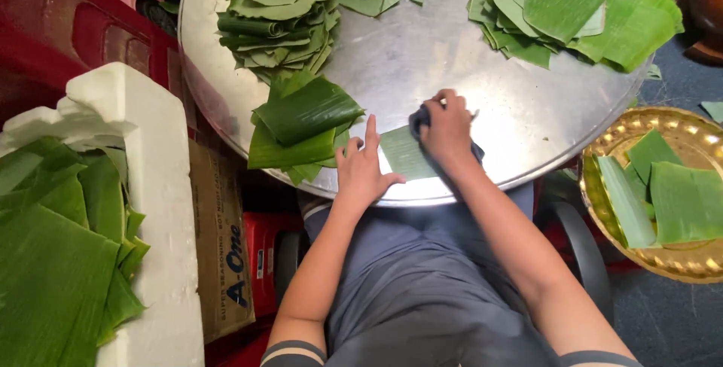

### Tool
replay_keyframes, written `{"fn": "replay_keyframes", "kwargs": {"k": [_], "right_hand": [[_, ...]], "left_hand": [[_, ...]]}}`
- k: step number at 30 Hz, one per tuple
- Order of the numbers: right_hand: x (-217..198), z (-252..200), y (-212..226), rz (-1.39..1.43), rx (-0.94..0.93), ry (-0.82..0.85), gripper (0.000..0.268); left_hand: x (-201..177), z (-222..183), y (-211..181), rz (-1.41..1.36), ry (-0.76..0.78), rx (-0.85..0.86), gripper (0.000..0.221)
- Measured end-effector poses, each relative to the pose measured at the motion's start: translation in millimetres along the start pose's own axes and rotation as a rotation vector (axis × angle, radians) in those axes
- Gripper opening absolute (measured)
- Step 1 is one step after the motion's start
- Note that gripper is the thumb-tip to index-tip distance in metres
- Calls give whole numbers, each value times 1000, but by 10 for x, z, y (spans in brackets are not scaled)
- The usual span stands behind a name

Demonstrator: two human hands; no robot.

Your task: Cleaning banana leaves by wiping them with a cloth on a metal table

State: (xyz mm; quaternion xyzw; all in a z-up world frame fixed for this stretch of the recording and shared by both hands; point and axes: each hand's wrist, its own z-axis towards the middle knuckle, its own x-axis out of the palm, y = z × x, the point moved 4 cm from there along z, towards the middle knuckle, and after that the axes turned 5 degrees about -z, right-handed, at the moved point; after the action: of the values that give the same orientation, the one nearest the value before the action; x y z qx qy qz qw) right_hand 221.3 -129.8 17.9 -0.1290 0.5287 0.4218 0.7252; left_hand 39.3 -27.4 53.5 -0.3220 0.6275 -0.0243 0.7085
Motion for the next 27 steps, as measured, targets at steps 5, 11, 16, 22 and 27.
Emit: {"fn": "replay_keyframes", "kwargs": {"k": [5,11,16,22,27], "right_hand": [[108,-402,652,231,-178,90,47],[-63,-616,180,205,-118,77,50],[-250,-685,-373,120,6,9,54],[-319,-526,132,123,-81,-100,48],[139,-531,565,282,-258,151,45]], "left_hand": [[-1,9,32,8,9,-18,144],[7,16,23,30,48,4,146],[-37,-55,-23,16,77,-3,143],[-78,-78,-43,-15,63,28,139],[73,-11,97,42,82,11,130]]}}
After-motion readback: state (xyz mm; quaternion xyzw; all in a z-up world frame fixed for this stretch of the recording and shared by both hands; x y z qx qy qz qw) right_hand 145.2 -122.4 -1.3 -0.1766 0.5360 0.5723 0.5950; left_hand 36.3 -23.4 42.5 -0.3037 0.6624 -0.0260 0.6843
